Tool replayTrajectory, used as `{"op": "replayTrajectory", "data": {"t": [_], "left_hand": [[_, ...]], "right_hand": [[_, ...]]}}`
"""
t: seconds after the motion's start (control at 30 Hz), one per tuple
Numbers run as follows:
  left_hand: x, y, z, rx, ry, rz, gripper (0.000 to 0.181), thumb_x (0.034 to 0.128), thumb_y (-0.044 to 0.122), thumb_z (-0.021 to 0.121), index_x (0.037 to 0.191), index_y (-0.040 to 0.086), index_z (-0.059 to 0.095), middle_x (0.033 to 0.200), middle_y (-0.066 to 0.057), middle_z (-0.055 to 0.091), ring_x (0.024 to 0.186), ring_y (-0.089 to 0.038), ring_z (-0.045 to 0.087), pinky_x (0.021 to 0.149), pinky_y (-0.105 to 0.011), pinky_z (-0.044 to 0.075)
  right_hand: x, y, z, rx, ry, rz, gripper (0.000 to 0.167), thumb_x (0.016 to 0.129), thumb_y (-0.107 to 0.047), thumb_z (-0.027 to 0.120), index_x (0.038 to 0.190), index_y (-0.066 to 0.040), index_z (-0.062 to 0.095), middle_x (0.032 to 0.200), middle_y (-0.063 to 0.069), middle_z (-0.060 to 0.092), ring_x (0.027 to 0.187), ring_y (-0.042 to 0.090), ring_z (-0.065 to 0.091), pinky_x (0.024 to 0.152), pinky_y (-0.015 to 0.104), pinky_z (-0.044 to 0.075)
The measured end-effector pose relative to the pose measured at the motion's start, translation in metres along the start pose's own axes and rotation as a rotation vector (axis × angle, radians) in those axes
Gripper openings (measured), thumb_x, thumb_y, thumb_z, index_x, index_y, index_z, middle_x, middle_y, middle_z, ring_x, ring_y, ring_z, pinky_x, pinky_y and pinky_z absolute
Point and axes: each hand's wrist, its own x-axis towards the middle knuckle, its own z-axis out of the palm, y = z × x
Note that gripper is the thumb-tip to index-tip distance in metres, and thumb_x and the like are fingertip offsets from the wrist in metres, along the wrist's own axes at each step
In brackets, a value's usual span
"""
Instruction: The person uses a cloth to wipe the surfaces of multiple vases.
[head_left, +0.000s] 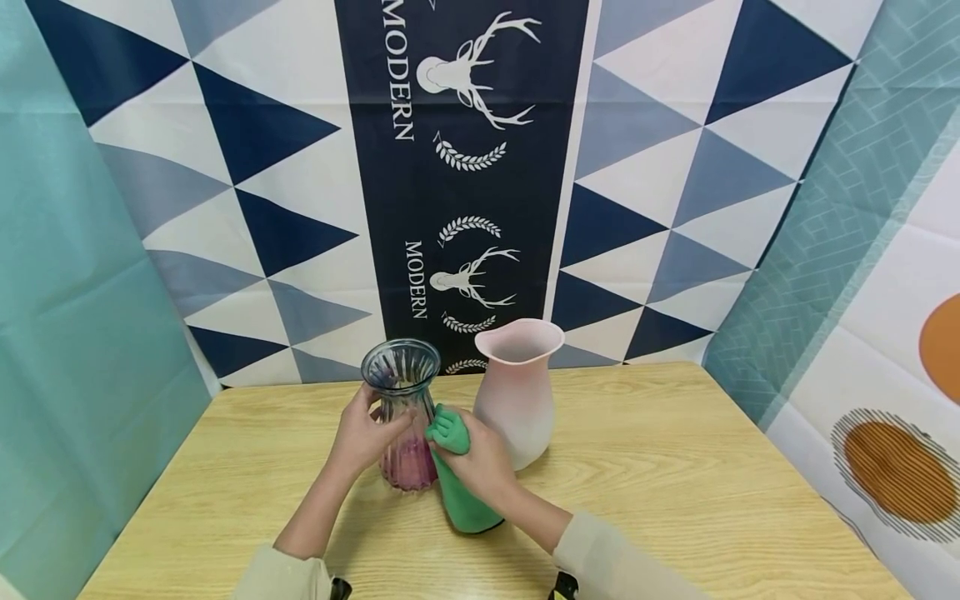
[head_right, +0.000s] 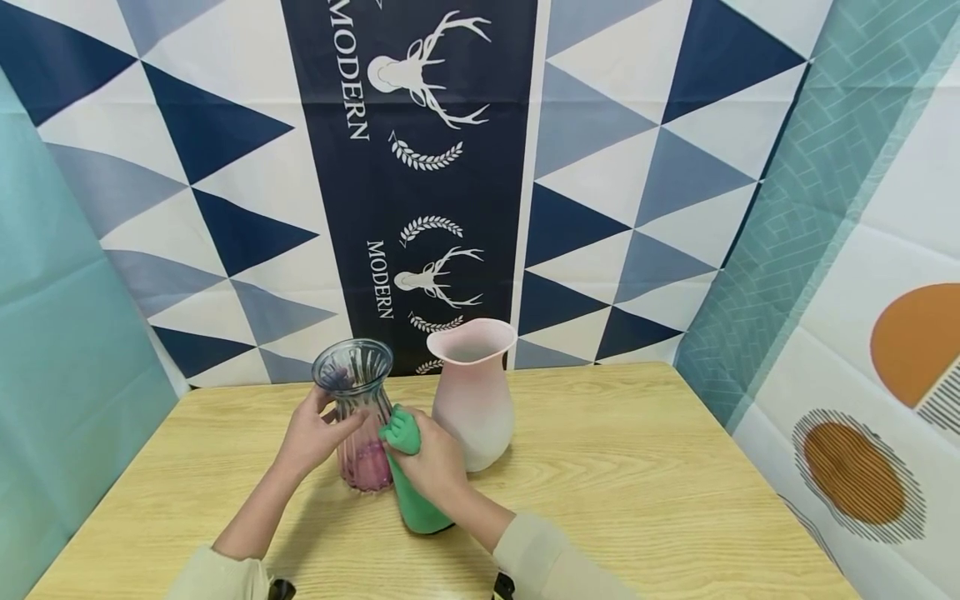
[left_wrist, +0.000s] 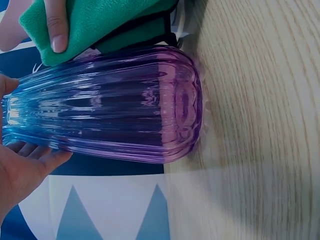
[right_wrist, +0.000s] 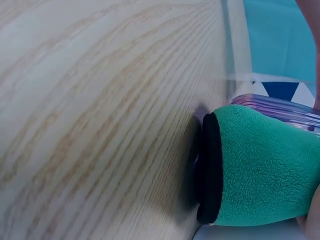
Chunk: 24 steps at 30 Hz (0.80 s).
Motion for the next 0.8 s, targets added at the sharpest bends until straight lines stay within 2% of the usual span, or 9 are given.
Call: {"op": "replayTrajectory", "data": {"t": [0.13, 0.3, 0.43, 0.6, 0.8], "left_hand": [[-0.001, -0.001, 0.001, -0.006, 0.015, 0.012, 0.067, 0.0805, 0.015, 0.073, 0.138, 0.007, 0.039, 0.136, -0.017, 0.046, 0.13, -0.034, 0.041, 0.107, -0.05, 0.037], [-0.004, 0.001, 0.001, -0.001, 0.064, 0.03, 0.067, 0.0787, 0.016, 0.075, 0.136, 0.008, 0.04, 0.13, -0.014, 0.049, 0.126, -0.031, 0.043, 0.107, -0.05, 0.036], [-0.007, 0.004, -0.001, -0.018, 0.121, 0.017, 0.067, 0.0781, 0.016, 0.075, 0.135, 0.01, 0.04, 0.127, -0.012, 0.051, 0.122, -0.028, 0.045, 0.106, -0.048, 0.038], [-0.011, 0.008, -0.002, -0.038, 0.191, -0.009, 0.069, 0.0773, 0.016, 0.076, 0.136, 0.007, 0.04, 0.131, -0.012, 0.046, 0.122, -0.029, 0.046, 0.104, -0.045, 0.041], [-0.021, 0.013, -0.002, -0.056, 0.256, -0.018, 0.068, 0.078, 0.016, 0.076, 0.134, 0.005, 0.04, 0.13, -0.011, 0.045, 0.117, -0.025, 0.047, 0.101, -0.041, 0.044]], "right_hand": [[-0.002, -0.003, -0.006, 0.067, 0.002, 0.0, 0.048, 0.079, -0.022, 0.075, 0.123, -0.012, 0.058, 0.109, 0.005, 0.068, 0.096, 0.02, 0.065, 0.084, 0.035, 0.053], [0.0, -0.008, -0.015, 0.16, 0.026, -0.007, 0.05, 0.079, -0.021, 0.075, 0.124, -0.01, 0.057, 0.116, 0.008, 0.066, 0.105, 0.024, 0.063, 0.091, 0.04, 0.05], [-0.001, -0.012, -0.024, 0.195, 0.055, 0.003, 0.049, 0.078, -0.02, 0.077, 0.123, -0.011, 0.058, 0.115, 0.007, 0.066, 0.108, 0.024, 0.062, 0.094, 0.041, 0.049], [-0.004, -0.015, -0.037, 0.254, 0.075, 0.041, 0.051, 0.077, -0.018, 0.077, 0.124, -0.014, 0.057, 0.119, 0.005, 0.065, 0.112, 0.023, 0.06, 0.097, 0.041, 0.047], [-0.009, -0.014, -0.055, 0.258, 0.107, 0.027, 0.052, 0.078, -0.02, 0.077, 0.125, -0.019, 0.056, 0.12, 0.0, 0.064, 0.111, 0.018, 0.06, 0.095, 0.035, 0.05]]}}
